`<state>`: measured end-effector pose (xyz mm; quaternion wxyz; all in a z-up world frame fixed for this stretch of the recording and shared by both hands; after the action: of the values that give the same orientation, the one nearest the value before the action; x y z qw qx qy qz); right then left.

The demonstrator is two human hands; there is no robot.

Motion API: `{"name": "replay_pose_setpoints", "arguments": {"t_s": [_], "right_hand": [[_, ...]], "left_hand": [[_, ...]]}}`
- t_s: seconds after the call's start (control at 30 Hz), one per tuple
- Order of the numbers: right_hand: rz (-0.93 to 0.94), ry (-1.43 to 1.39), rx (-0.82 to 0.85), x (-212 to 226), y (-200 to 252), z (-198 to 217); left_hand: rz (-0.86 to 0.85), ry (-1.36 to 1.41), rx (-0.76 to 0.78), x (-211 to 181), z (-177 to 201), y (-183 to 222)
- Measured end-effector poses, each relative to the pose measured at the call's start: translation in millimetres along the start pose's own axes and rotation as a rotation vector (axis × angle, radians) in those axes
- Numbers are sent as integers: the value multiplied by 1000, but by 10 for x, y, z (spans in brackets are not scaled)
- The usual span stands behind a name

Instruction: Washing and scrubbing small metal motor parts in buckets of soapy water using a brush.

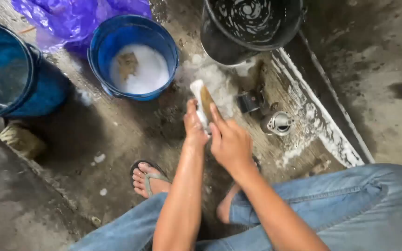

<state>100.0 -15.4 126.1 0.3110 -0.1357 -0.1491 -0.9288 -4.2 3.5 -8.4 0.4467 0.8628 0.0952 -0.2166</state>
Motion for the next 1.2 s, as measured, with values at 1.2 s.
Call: {"name": "replay_pose_setpoints", "arguments": {"t_s": [1.2], "right_hand": [[-134,-833,216,-801,-212,-342]], "left_hand": [[-404,-926,675,-105,452,-291]]}}
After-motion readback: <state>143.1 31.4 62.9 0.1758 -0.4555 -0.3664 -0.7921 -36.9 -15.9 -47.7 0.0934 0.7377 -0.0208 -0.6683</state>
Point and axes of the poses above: each hand's wrist, its own y-axis away from the middle knuckle, its own z-axis out of the back of the hand, x = y × z, the point moved 1 cm from there along -y, towards the middle knuckle, and after that the axes turned 15 degrees about x, right-handed, at the moved point
